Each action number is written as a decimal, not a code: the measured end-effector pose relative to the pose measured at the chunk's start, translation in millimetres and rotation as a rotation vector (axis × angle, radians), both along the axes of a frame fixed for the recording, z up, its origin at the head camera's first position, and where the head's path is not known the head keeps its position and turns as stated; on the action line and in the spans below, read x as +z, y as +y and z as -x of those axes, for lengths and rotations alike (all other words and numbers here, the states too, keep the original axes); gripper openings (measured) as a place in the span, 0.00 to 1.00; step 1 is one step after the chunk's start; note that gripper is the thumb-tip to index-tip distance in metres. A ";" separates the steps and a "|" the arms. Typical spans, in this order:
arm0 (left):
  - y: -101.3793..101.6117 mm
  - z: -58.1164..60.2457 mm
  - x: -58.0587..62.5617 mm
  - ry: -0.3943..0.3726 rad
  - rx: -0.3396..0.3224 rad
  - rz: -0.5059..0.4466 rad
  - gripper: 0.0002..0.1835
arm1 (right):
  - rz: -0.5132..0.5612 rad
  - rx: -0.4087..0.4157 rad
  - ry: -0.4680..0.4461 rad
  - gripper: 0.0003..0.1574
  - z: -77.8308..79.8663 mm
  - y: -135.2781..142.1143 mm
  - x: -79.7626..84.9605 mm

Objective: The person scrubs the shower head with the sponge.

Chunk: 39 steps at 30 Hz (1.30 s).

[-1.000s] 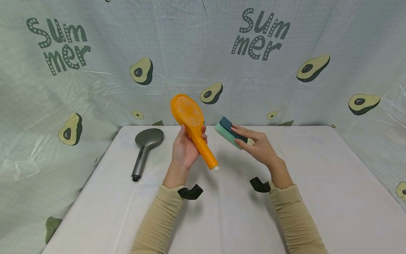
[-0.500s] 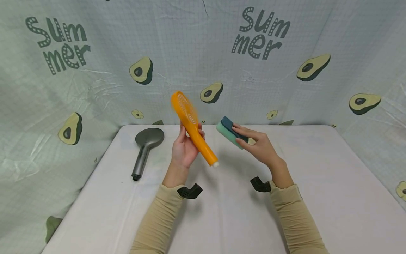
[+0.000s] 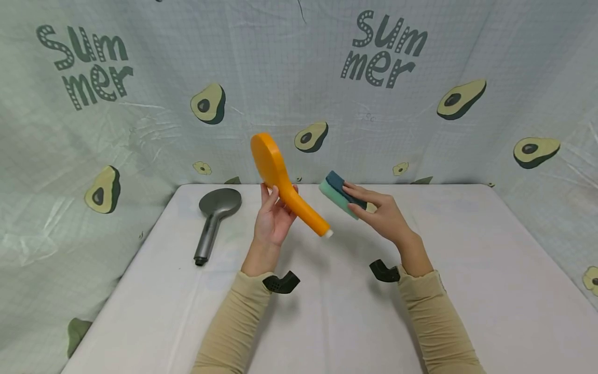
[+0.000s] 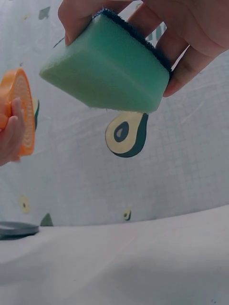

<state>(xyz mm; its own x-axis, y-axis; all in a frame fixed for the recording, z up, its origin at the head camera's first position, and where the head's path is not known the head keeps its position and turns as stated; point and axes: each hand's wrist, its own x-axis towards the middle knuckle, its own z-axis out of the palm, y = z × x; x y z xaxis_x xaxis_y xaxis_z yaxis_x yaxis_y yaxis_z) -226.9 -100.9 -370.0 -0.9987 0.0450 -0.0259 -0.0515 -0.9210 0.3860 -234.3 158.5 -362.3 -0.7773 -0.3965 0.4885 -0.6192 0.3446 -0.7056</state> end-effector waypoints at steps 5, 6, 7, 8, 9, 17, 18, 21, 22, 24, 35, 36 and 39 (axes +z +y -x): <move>0.2 -1.9 -0.1 -0.023 0.021 -0.008 0.24 | -0.004 -0.012 -0.007 0.28 -0.3 0.2 1.3; 0.3 -1.9 -0.2 -0.026 0.028 -0.009 0.24 | -0.004 -0.013 -0.010 0.28 -0.3 0.2 1.6; 0.4 -1.9 -0.3 -0.028 0.034 -0.008 0.25 | -0.004 -0.014 -0.012 0.28 -0.4 0.1 2.1; 0.5 -1.8 -0.3 -0.027 0.041 -0.003 0.27 | -0.005 -0.015 -0.012 0.28 -0.6 0.1 2.5; 0.7 -1.6 -0.4 -0.031 0.050 0.001 0.29 | -0.006 -0.016 -0.013 0.28 -0.7 0.2 2.9; 2.5 -0.3 -0.9 -0.070 0.073 0.056 0.24 | 0.007 0.003 0.001 0.28 -0.1 0.1 0.4; 2.7 -0.3 -1.1 -0.077 0.076 0.064 0.23 | 0.009 0.010 0.004 0.28 0.2 -0.2 -0.5; 3.2 -0.5 -1.4 -0.093 0.091 0.088 0.21 | 0.011 0.031 0.013 0.28 0.1 -1.9 -1.2; 3.3 -0.6 -1.3 -0.096 0.097 0.095 0.21 | 0.012 0.037 0.020 0.28 -0.1 -2.4 -1.0; 3.7 -0.6 -1.1 -0.098 0.106 0.109 0.21 | 0.014 0.049 0.032 0.28 -0.4 -3.6 -0.4; 3.4 0.9 -0.3 -0.106 0.166 0.189 0.23 | -0.027 0.095 0.124 0.29 -0.5 -7.0 -0.8; 3.4 1.1 -0.4 -0.107 0.168 0.192 0.23 | -0.034 0.096 0.128 0.29 -0.2 -7.0 -0.9; 3.2 0.6 -0.3 -0.110 0.170 0.195 0.24 | -0.046 0.107 0.125 0.28 0.2 -6.4 -0.9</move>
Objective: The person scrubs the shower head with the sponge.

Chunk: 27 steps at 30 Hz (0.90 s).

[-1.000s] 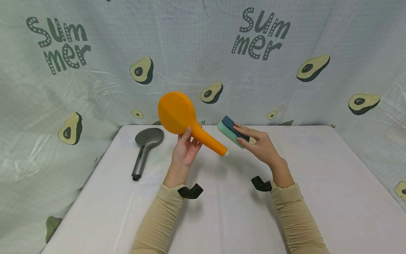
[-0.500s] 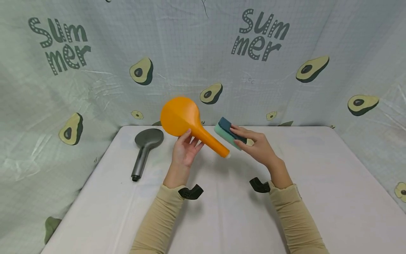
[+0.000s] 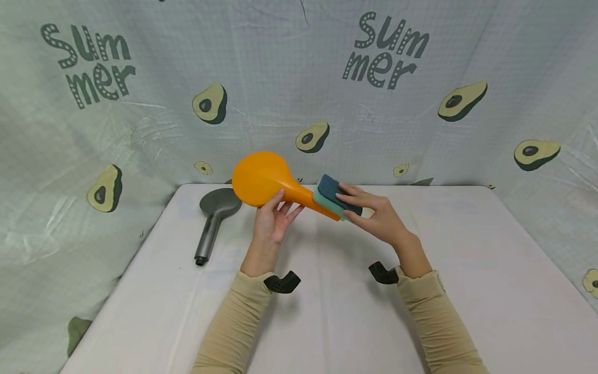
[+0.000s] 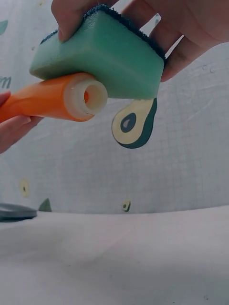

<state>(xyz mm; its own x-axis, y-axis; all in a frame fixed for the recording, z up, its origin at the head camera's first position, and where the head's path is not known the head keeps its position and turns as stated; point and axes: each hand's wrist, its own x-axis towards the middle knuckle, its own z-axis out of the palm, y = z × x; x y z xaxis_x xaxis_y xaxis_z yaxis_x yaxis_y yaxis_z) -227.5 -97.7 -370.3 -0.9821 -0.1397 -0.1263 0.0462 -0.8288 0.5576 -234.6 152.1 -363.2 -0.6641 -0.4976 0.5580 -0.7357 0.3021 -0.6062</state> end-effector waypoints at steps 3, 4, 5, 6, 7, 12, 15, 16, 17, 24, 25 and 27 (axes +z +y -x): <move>0.1 -0.7 1.1 -0.006 -0.005 -0.008 0.24 | -0.013 0.008 -0.017 0.27 1.4 1.4 -1.4; 0.0 -1.1 1.6 -0.008 -0.007 -0.011 0.24 | -0.018 0.009 -0.024 0.27 1.5 1.7 -1.6; 0.0 -1.3 2.0 -0.011 -0.009 -0.016 0.24 | -0.027 0.007 -0.027 0.27 1.6 1.7 -1.8; 0.0 -1.4 2.3 -0.013 -0.011 -0.020 0.24 | -0.038 0.005 -0.025 0.27 1.6 1.5 -1.7; -0.1 -1.4 2.6 -0.015 -0.012 -0.023 0.24 | -0.048 0.002 -0.020 0.27 1.7 1.0 -1.9; 0.5 -2.0 3.3 -0.018 -0.009 -0.017 0.24 | -0.092 -0.029 0.051 0.26 1.6 -7.1 -2.1; 1.8 -3.1 3.2 -0.023 -0.022 -0.002 0.25 | -0.095 -0.055 0.109 0.26 1.4 -17.2 -3.2; 2.4 -3.7 3.1 -0.024 -0.028 0.002 0.25 | -0.095 -0.064 0.131 0.26 1.1 -21.2 -3.5; 3.0 -4.1 2.8 -0.024 -0.034 0.005 0.25 | -0.099 -0.074 0.157 0.26 0.5 -25.3 -3.6; 6.4 -6.4 3.0 -0.002 -0.023 0.012 0.26 | -0.210 -0.166 0.369 0.28 -0.3 -47.2 -5.3; 6.5 -6.3 3.4 -0.003 -0.015 0.010 0.25 | -0.221 -0.173 0.382 0.28 -0.7 -47.6 -5.5; 5.3 -5.6 4.9 -0.012 -0.002 0.009 0.25 | -0.228 -0.173 0.388 0.28 -0.8 -45.6 -6.9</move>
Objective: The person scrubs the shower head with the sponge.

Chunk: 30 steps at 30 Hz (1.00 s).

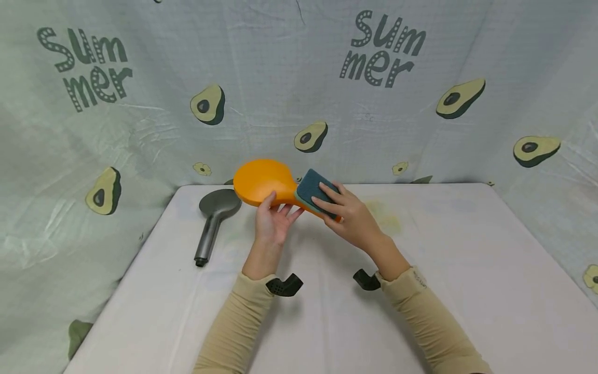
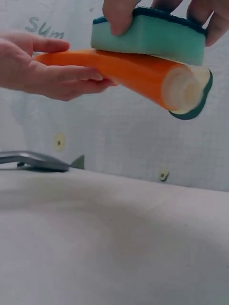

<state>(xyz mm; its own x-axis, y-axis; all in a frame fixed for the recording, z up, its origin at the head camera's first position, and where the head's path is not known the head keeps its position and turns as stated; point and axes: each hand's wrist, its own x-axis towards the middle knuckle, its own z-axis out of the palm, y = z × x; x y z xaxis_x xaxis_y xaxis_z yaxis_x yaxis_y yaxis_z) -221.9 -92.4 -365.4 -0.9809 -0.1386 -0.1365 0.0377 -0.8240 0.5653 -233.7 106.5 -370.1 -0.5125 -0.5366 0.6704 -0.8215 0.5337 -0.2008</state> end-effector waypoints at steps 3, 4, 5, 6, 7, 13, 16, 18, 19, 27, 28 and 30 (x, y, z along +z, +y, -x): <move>-3.0 2.0 1.5 -0.023 0.015 -0.014 0.25 | 0.007 0.023 -0.045 0.27 1.5 8.8 -4.6; -4.0 2.5 1.9 -0.030 0.018 -0.021 0.25 | 0.017 0.036 -0.071 0.27 2.2 12.1 -6.2; -4.6 2.9 2.3 -0.037 0.019 -0.024 0.25 | 0.031 0.049 -0.096 0.27 3.3 15.1 -8.1; -4.8 3.0 2.3 -0.041 0.017 -0.024 0.25 | 0.048 0.062 -0.120 0.27 3.9 17.6 -9.2; -4.5 3.1 1.9 -0.040 0.012 -0.023 0.25 | 0.066 0.073 -0.135 0.27 4.4 19.2 -10.0; 2.0 -0.7 0.1 -0.022 -0.061 0.025 0.25 | 0.124 0.104 -0.113 0.28 4.0 11.5 -5.9; 3.9 -1.7 0.4 -0.020 -0.083 0.028 0.24 | 0.113 0.099 -0.097 0.29 3.1 7.2 -3.2; 2.7 -1.9 1.7 -0.022 -0.080 0.018 0.25 | 0.102 0.099 -0.117 0.29 3.0 8.1 -3.0; 1.7 -1.9 2.7 -0.023 -0.073 0.012 0.25 | 0.097 0.098 -0.133 0.29 2.8 9.8 -2.9; -3.6 0.2 5.4 -0.014 -0.011 -0.019 0.26 | 0.112 0.081 -0.199 0.29 0.7 24.8 -2.8; -2.8 -0.1 4.8 -0.015 -0.012 -0.012 0.26 | 0.113 0.079 -0.186 0.29 1.0 23.4 -3.1; -0.5 -0.7 3.3 -0.018 -0.020 -0.001 0.25 | 0.112 0.084 -0.161 0.29 1.6 18.9 -3.0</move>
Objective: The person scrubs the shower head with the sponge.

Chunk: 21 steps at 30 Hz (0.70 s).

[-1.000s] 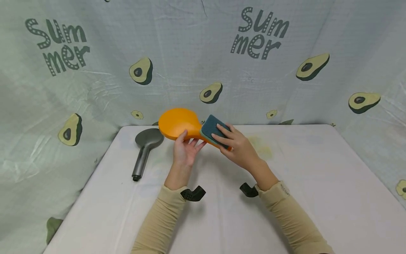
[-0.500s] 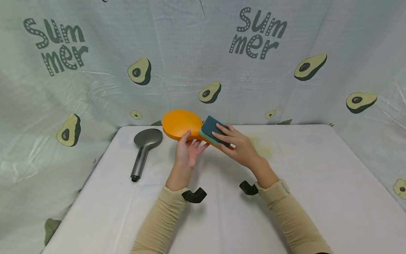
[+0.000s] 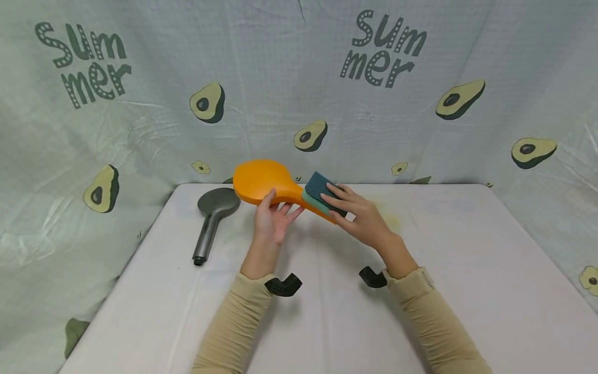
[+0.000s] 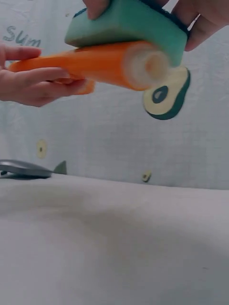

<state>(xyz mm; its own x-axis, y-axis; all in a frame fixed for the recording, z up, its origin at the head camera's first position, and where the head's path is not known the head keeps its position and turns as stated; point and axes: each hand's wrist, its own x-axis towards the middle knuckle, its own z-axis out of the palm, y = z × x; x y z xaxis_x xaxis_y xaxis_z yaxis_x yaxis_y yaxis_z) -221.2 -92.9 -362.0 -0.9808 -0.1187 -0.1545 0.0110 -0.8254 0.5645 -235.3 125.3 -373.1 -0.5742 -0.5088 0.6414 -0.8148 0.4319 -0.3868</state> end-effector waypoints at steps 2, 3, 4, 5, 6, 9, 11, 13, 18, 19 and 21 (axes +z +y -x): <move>2.1 -0.9 -0.8 0.000 -0.012 0.019 0.25 | -0.012 -0.005 0.035 0.29 0.5 -6.3 0.7; 2.9 -1.3 -1.0 0.000 -0.016 0.025 0.25 | -0.022 -0.009 0.053 0.28 0.8 -9.3 1.3; 3.3 -1.6 -1.0 -0.004 -0.016 0.029 0.25 | -0.032 -0.012 0.066 0.29 1.1 -11.8 2.0; 3.3 -1.6 -0.7 -0.009 -0.015 0.027 0.25 | -0.042 -0.013 0.072 0.29 1.5 -13.8 2.7; 2.9 -1.7 -0.1 -0.013 -0.012 0.027 0.26 | -0.048 -0.012 0.073 0.29 1.9 -15.1 3.6; -1.1 -1.0 2.0 -0.034 0.002 0.010 0.26 | -0.055 0.000 0.038 0.29 3.3 -13.5 4.6; -5.0 0.0 4.2 -0.044 0.015 -0.006 0.27 | -0.048 0.018 -0.008 0.29 4.0 -8.7 4.7; -9.0 1.4 6.2 -0.053 0.027 -0.020 0.27 | -0.038 0.025 -0.054 0.29 4.2 -1.6 3.3; -18.4 3.6 9.4 -0.058 0.060 -0.051 0.27 | -0.003 0.025 -0.132 0.29 4.1 14.6 -3.0; -19.6 3.8 9.6 -0.056 0.066 -0.055 0.27 | 0.004 0.026 -0.136 0.29 4.3 16.1 -4.1; -20.9 3.8 9.6 -0.050 0.071 -0.058 0.27 | 0.018 0.031 -0.130 0.28 4.7 16.3 -4.3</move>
